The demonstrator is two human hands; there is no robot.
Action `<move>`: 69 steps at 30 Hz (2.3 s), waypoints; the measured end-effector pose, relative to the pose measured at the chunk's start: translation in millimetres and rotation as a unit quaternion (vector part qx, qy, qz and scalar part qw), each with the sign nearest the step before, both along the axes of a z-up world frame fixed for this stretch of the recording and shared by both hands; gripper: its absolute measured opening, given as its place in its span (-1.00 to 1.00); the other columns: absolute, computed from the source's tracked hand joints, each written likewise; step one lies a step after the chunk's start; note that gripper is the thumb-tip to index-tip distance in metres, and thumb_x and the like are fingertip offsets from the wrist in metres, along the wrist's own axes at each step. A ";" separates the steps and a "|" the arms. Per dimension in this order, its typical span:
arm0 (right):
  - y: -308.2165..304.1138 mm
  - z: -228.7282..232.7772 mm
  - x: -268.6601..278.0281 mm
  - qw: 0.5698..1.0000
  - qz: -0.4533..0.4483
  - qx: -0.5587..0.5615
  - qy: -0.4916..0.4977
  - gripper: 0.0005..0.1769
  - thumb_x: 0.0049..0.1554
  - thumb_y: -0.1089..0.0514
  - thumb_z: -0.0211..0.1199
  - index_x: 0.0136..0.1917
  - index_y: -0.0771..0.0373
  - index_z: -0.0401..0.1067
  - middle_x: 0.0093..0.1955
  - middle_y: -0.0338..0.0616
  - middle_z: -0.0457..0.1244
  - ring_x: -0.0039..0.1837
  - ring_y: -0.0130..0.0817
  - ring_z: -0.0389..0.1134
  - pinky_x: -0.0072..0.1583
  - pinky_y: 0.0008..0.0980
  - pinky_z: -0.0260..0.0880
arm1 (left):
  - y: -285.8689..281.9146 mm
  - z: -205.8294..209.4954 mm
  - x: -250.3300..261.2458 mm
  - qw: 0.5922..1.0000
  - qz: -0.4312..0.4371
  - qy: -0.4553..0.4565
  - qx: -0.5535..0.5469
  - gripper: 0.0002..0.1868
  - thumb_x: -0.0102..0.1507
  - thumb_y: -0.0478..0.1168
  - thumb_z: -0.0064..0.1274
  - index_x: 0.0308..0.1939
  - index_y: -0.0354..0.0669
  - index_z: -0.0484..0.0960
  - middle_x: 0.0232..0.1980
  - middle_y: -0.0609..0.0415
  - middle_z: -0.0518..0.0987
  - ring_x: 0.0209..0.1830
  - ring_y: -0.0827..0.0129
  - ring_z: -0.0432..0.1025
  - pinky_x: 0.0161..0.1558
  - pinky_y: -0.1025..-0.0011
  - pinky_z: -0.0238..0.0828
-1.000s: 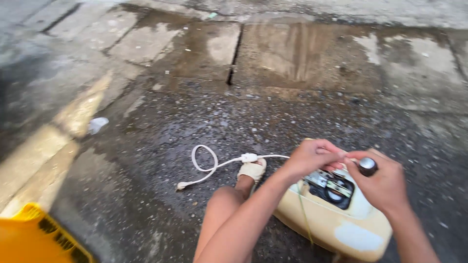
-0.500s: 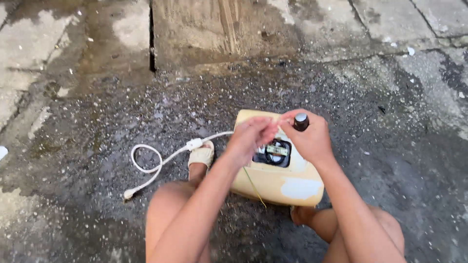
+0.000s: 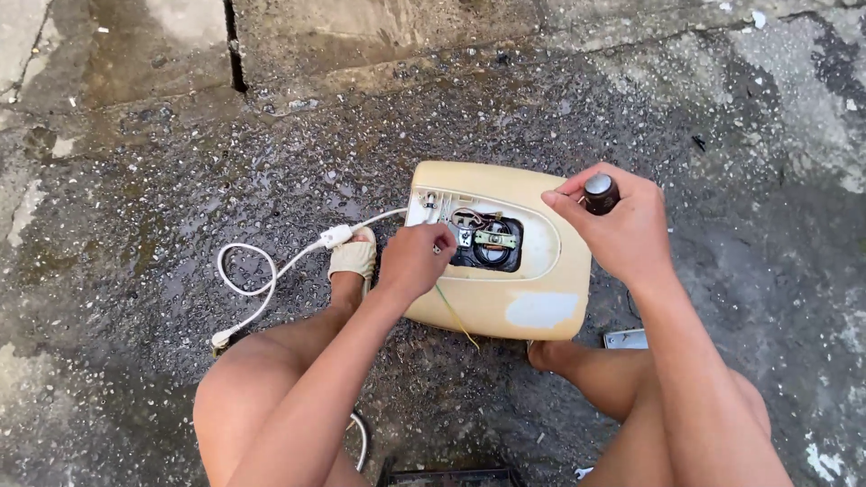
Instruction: Repairing a small appliance by securing electrical wire connections to internal terminals using a screwdriver.
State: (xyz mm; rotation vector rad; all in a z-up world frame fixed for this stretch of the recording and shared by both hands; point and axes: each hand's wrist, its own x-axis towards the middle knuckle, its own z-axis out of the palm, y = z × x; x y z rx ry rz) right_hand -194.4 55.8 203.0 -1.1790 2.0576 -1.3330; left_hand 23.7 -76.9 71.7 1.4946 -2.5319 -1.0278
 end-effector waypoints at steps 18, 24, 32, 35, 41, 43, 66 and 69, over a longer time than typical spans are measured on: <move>-28.8 10.3 -20.6 0.998 0.000 -0.022 0.058 -0.88 0.00 0.23 0.49 -0.19 0.04 0.60 -0.35 -0.34 0.36 -0.25 -0.53 0.36 -0.14 -0.52 0.37 | 21.5 -38.1 -78.3 0.976 0.088 -0.197 0.038 -0.77 0.21 -0.20 0.25 -0.14 -0.29 0.76 -0.22 -0.18 0.68 -0.08 -0.09 0.62 -0.07 0.02 0.57; -22.4 3.1 -30.2 0.998 -0.012 -0.038 0.047 -0.88 0.00 0.18 0.53 -0.21 0.01 0.60 -0.37 -0.41 0.36 -0.26 -0.57 0.37 -0.15 -0.57 0.38 | 17.6 -75.8 -92.2 0.960 0.190 -0.186 0.092 -0.74 0.26 -0.22 0.12 -0.06 -0.29 0.74 -0.11 -0.17 0.70 0.02 -0.10 0.61 0.01 0.00 0.54; -7.2 -1.3 -40.8 0.998 -0.015 -0.025 0.047 -0.88 0.01 0.15 0.53 -0.19 0.00 0.60 -0.35 -0.40 0.38 -0.26 -0.56 0.38 -0.16 -0.56 0.39 | 45.8 -58.3 -97.2 0.945 0.280 -0.162 0.047 -0.86 0.21 -0.28 0.16 -0.22 -0.25 0.76 -0.27 -0.11 0.70 -0.11 -0.08 0.64 -0.09 0.03 0.59; -3.0 -2.6 -43.6 0.998 -0.021 -0.017 0.050 -0.88 0.01 0.12 0.54 -0.20 -0.02 0.60 -0.36 -0.42 0.37 -0.26 -0.55 0.38 -0.16 -0.55 0.39 | 54.5 -52.4 -96.0 0.940 0.310 -0.138 0.045 -0.88 0.19 -0.28 0.18 -0.26 -0.25 0.76 -0.30 -0.09 0.69 -0.15 -0.07 0.64 -0.10 0.00 0.59; 8.0 -0.1 -43.5 0.998 -0.018 -0.030 0.049 -0.88 0.01 0.15 0.53 -0.19 0.01 0.60 -0.36 -0.37 0.38 -0.27 -0.54 0.38 -0.16 -0.55 0.39 | 65.8 -58.9 -98.1 0.921 0.376 -0.101 0.026 -0.86 0.13 -0.25 0.17 -0.27 -0.18 0.76 -0.29 -0.06 0.70 -0.13 -0.05 0.64 -0.08 0.01 0.60; 9.7 1.2 -42.5 0.998 -0.016 -0.031 0.046 -0.88 0.02 0.16 0.53 -0.19 0.02 0.60 -0.36 -0.37 0.38 -0.27 -0.54 0.38 -0.16 -0.56 0.39 | 68.0 -59.6 -97.0 0.919 0.380 -0.103 0.021 -0.86 0.13 -0.26 0.17 -0.27 -0.16 0.77 -0.28 -0.06 0.71 -0.12 -0.05 0.64 -0.07 0.02 0.61; 19.9 4.1 -55.4 0.997 -0.001 -0.045 0.066 -0.89 0.03 0.20 0.50 -0.21 0.09 0.57 -0.38 -0.30 0.36 -0.28 -0.42 0.39 -0.19 -0.47 0.40 | 38.9 -68.2 -80.7 0.921 0.359 -0.102 0.113 -0.63 0.15 -0.23 0.13 0.02 -0.30 0.70 0.00 -0.19 0.68 0.15 -0.16 0.55 0.14 -0.08 0.49; 20.2 4.5 -56.8 0.997 -0.005 -0.047 0.055 -0.90 0.03 0.20 0.49 -0.22 0.07 0.57 -0.38 -0.32 0.36 -0.28 -0.46 0.38 -0.19 -0.48 0.40 | 35.9 -63.5 -78.9 0.920 0.357 -0.100 0.129 -0.59 0.14 -0.24 0.15 0.06 -0.31 0.69 0.02 -0.20 0.67 0.16 -0.17 0.54 0.14 -0.09 0.49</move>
